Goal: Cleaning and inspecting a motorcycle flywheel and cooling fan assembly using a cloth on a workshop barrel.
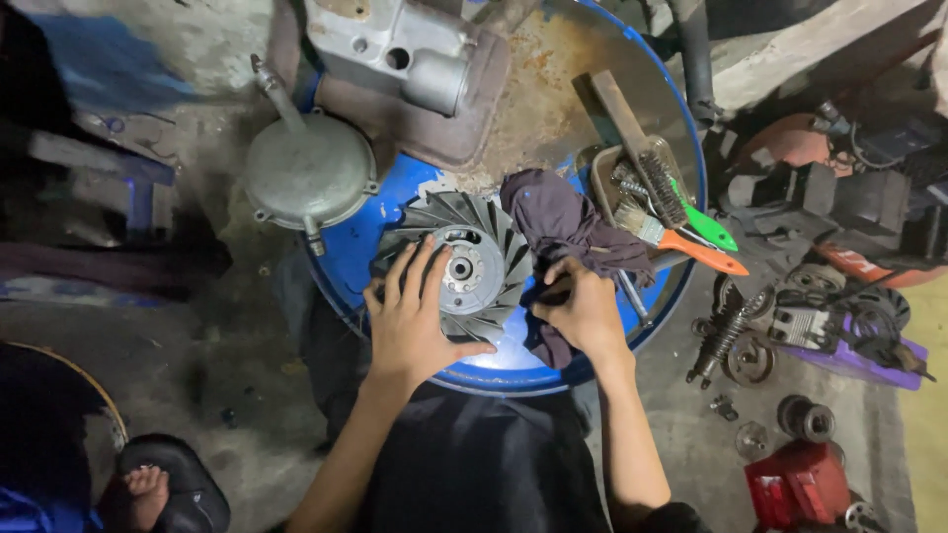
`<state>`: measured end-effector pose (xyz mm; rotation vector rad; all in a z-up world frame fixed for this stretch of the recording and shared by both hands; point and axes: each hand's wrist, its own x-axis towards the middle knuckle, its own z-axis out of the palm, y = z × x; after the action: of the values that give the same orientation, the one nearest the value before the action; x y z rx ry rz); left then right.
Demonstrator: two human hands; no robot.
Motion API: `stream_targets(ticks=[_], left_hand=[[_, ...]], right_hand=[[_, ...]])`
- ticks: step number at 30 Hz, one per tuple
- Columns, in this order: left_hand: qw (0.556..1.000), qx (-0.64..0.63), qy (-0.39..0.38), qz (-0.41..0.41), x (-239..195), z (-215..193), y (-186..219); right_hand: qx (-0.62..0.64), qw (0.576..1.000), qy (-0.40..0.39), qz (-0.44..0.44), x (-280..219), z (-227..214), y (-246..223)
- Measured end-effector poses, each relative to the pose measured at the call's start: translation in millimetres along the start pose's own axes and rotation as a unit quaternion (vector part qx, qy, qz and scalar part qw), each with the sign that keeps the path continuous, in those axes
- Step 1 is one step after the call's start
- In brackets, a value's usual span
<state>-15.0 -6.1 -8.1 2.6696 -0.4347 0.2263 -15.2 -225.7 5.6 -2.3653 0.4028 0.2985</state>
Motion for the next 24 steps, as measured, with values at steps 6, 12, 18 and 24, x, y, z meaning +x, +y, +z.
stream_targets(ticks=[6,12,18,24], left_hand=[[1.0,-0.013,-0.021,-0.008,0,-2,1],[1.0,0.002,-0.02,-0.009,0,1,1],[1.0,-0.003,-0.016,-0.007,-1,4,-1],[0.999,-0.024,-0.03,-0.013,0,1,0]], right_hand=[[0.082,0.995,0.053,-0.027,-14,-14,-21],[0.016,0.964,0.208,-0.163,-8,24,-4],[-0.017,0.954,0.177,-0.24,-16,23,-2],[0.08,0.971,0.163,-0.157,-12,12,-9]])
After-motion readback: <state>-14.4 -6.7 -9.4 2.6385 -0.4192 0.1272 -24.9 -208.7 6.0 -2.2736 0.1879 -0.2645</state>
